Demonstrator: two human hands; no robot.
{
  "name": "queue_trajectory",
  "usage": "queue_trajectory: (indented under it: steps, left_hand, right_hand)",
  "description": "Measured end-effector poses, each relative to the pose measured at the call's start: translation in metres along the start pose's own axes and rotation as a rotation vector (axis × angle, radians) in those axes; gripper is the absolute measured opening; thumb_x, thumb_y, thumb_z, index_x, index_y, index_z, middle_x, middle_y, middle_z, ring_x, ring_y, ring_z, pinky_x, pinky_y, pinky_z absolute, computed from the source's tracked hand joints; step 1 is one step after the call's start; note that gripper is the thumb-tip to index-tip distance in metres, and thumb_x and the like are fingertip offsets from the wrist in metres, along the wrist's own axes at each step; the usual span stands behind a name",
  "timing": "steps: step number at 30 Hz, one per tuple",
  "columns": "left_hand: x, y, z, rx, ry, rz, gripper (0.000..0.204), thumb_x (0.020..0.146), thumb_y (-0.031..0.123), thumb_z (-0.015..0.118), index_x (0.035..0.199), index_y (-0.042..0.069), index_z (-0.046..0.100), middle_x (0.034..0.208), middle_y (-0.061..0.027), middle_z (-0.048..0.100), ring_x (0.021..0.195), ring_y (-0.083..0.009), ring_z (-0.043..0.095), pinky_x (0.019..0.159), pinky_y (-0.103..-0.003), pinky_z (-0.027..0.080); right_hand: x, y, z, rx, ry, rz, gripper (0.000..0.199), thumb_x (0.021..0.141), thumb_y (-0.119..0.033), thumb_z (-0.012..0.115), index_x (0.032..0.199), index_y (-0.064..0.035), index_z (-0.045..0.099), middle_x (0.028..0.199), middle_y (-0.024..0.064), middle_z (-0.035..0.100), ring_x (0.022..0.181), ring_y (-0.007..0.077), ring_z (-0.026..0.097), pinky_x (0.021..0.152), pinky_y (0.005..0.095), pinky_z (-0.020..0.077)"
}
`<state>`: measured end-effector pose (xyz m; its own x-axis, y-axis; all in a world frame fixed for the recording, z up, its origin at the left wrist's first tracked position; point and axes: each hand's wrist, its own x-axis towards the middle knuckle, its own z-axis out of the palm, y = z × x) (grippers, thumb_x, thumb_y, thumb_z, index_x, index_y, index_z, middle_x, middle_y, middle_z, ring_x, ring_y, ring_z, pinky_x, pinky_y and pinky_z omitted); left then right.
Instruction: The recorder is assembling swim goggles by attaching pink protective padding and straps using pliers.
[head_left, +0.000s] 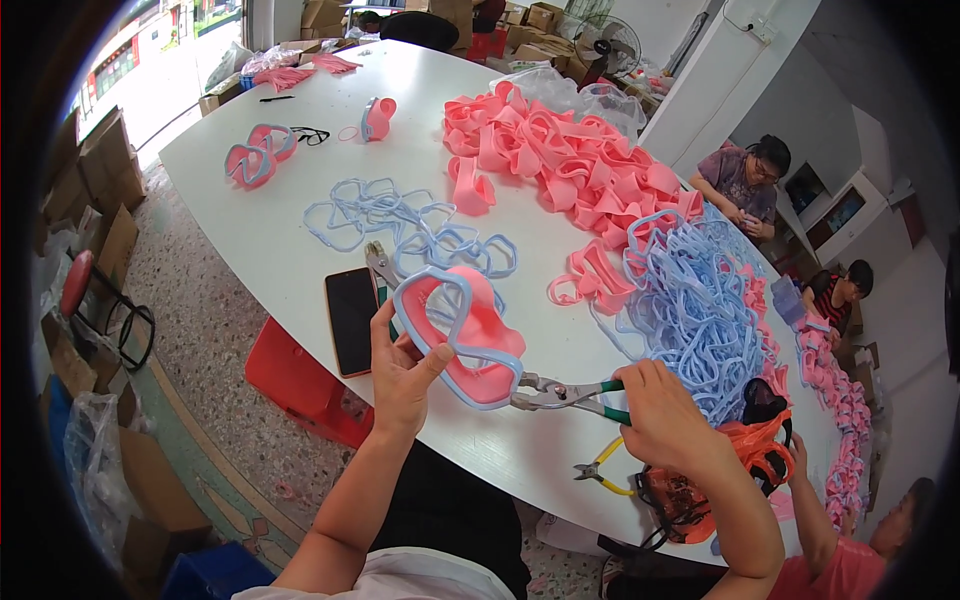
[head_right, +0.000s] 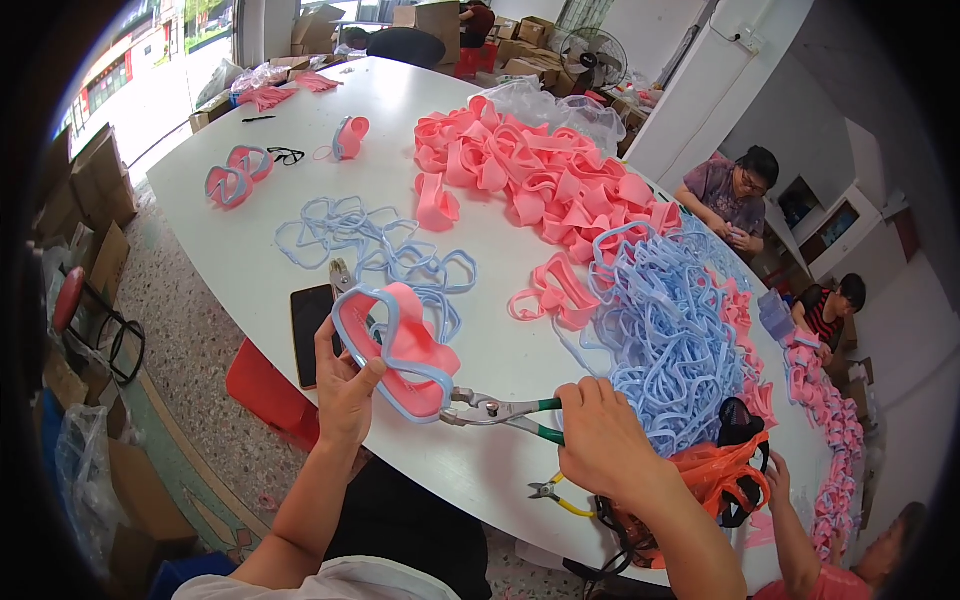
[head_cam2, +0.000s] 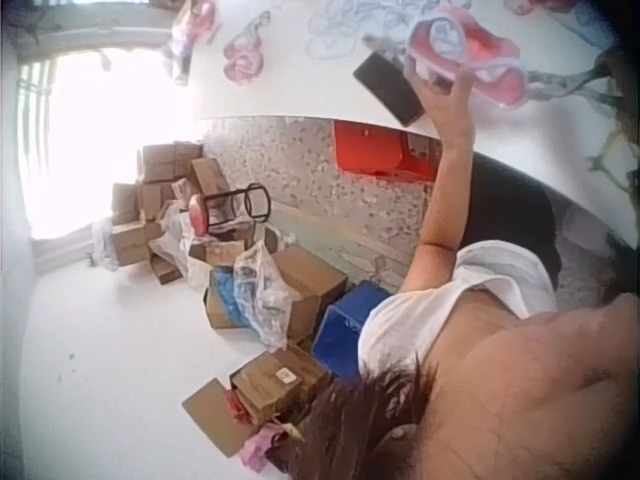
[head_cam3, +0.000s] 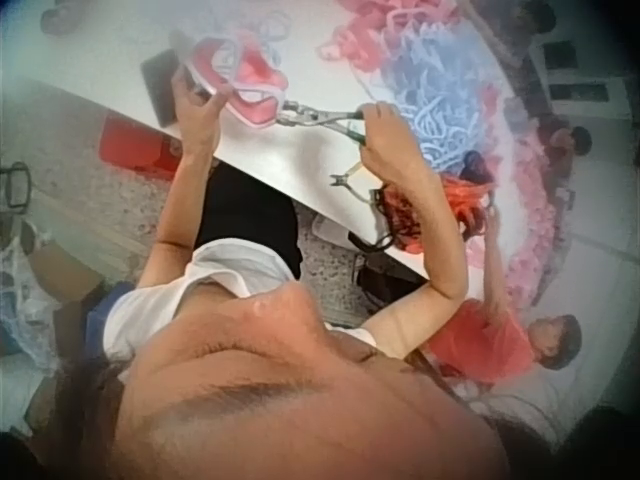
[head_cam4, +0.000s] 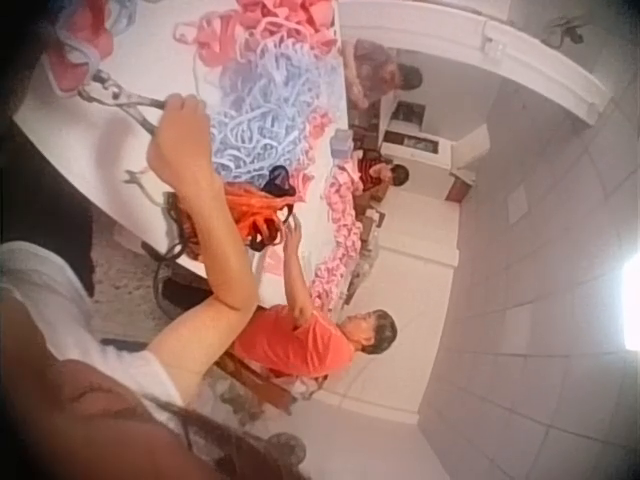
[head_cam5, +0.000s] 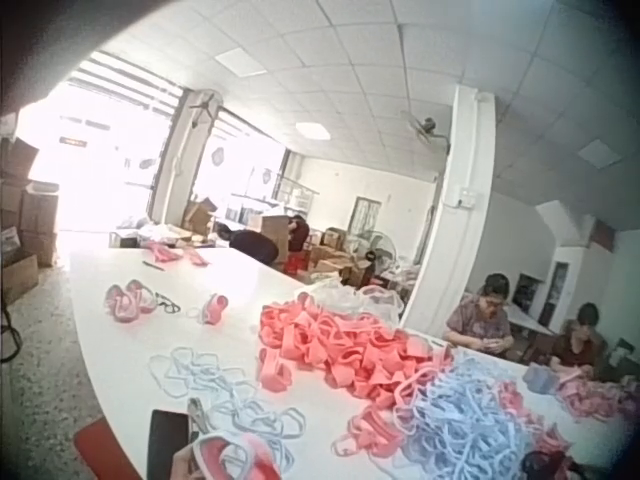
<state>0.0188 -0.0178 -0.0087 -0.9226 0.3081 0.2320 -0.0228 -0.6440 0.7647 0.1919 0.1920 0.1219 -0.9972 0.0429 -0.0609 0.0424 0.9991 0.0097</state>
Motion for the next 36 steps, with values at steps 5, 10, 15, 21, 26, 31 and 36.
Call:
queue_trajectory:
  steps: [5,10,15,21,26,31,36]
  left_hand:
    - [0.0,-0.001,0.002,0.046,-0.016,-0.007,0.082,0.08,0.009,0.077,0.141,0.01,0.023,0.121,-0.0185,0.055,0.109,-0.0216,0.059,0.093,-0.036,0.05]
    - [0.002,0.0,0.003,0.077,-0.043,0.048,0.082,0.079,0.008,0.077,0.14,0.009,0.023,0.12,-0.0187,0.055,0.108,-0.0214,0.058,0.092,-0.036,0.05]
    - [0.002,0.003,0.001,0.094,-0.038,0.069,0.081,0.079,0.006,0.077,0.139,0.009,0.023,0.121,-0.0192,0.053,0.109,-0.0214,0.058,0.092,-0.035,0.05]
    - [-0.005,0.002,0.009,0.144,0.016,0.155,0.078,0.079,0.002,0.076,0.138,0.009,0.024,0.124,-0.0189,0.051,0.109,-0.0209,0.058,0.09,-0.033,0.051]
    - [-0.008,0.008,0.015,0.174,0.027,0.186,0.076,0.08,0.002,0.075,0.137,0.009,0.025,0.123,-0.0176,0.052,0.108,-0.0206,0.058,0.088,-0.032,0.052]
    - [-0.005,0.009,0.008,0.164,0.074,-0.006,0.066,0.083,0.004,0.07,0.134,0.008,0.028,0.124,-0.015,0.05,0.11,-0.0209,0.056,0.091,-0.036,0.05]
    - [0.001,-0.009,0.003,-0.238,0.336,-0.188,0.06,0.088,0.012,0.067,0.131,0.01,0.025,0.115,-0.0134,0.053,0.099,-0.021,0.06,0.079,-0.037,0.054]
  right_hand:
    - [0.001,0.0,-0.001,-0.063,-0.017,0.038,0.031,0.069,-0.004,0.056,0.099,0.0048,0.051,0.095,0.0204,0.054,0.093,0.0361,0.053,0.078,0.0444,0.0447]
    - [-0.001,-0.001,0.012,-0.109,-0.002,0.109,0.022,0.068,-0.005,0.055,0.088,0.0029,0.051,0.084,0.0185,0.056,0.082,0.0352,0.057,0.067,0.0443,0.0468]
    - [0.001,-0.009,0.008,-0.139,0.047,0.128,0.019,0.066,-0.004,0.056,0.084,0.0009,0.05,0.08,0.0172,0.056,0.077,0.0333,0.057,0.062,0.0432,0.0464]
    - [-0.001,-0.008,0.013,-0.196,0.28,0.021,0.018,0.065,-0.003,0.056,0.081,0.0005,0.05,0.076,0.0152,0.055,0.071,0.0314,0.056,0.056,0.0411,0.0454]
    - [-0.002,-0.01,0.014,-0.165,0.136,0.136,0.016,0.065,-0.002,0.056,0.08,0.0005,0.05,0.078,0.0161,0.055,0.073,0.0308,0.057,0.056,0.0409,0.0466]
    - [0.001,-0.001,0.015,-0.119,0.092,0.168,0.021,0.068,-0.001,0.056,0.088,0.002,0.051,0.087,0.0196,0.056,0.082,0.0337,0.057,0.064,0.0439,0.0489]
    - [-0.004,0.004,0.034,0.41,0.108,0.289,0.05,0.073,-0.002,0.06,0.12,0.0028,0.046,0.112,0.0243,0.049,0.107,0.0396,0.049,0.092,0.0443,0.0413]
